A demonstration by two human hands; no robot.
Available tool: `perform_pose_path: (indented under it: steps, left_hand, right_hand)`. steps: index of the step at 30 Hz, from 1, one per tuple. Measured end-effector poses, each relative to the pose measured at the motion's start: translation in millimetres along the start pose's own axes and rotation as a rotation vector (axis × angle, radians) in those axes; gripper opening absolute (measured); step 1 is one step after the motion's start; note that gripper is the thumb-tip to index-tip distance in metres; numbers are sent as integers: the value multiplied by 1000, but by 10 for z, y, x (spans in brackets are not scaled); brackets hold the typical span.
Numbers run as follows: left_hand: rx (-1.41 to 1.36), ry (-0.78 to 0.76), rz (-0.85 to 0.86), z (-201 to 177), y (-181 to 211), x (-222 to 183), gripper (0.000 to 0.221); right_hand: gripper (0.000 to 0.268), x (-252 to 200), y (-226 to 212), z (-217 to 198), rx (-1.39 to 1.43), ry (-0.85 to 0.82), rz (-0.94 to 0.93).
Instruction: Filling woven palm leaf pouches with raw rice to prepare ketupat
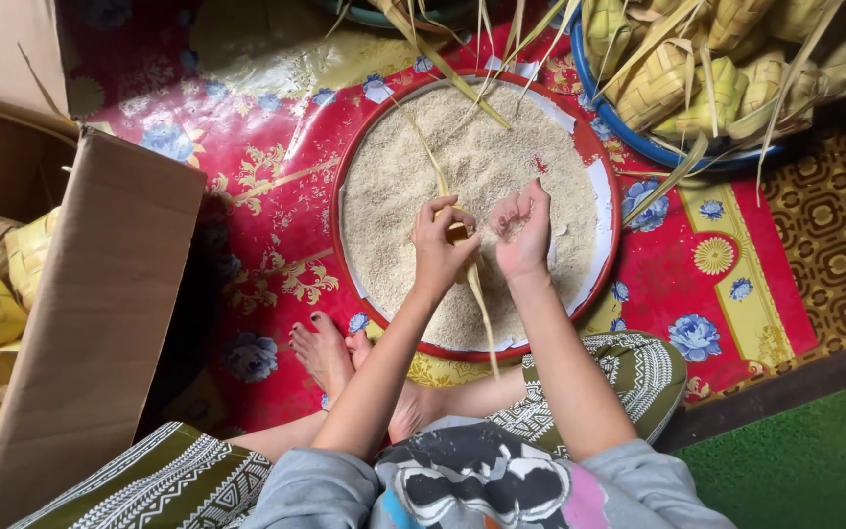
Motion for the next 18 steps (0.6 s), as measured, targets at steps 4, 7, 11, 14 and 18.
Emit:
perform_pose_path:
  steps: [4,7,11,14,18]
  left_hand:
    - [76,-63,-47,-121,275,10,26]
    - [129,-69,-53,-63,160,-22,24]
    - [98,-67,-56,-61,149,-26,27]
    - [100,-58,-61,-54,133,-17,31]
    - [121,-58,-65,-29,125,-19,28]
  right_hand:
    - [41,-106,-21,-47,-357,8,-26]
    - [26,-36,-51,-323,-1072,-69,-140]
    - [44,-78,191,-837,-1870,-53,23]
    - [48,-318,309,-769,-1841,-51,212]
    - [32,-195,512,-808,-1157,70,160]
Point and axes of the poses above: each hand's wrist, its own x-axis towards the middle knuckle, its own z-axis out of the palm, y = z × x, the point moved 4 cm from there along x, towards the middle knuckle, and after that the axes turned 5 degrees about -x, right-handed, at the moved point
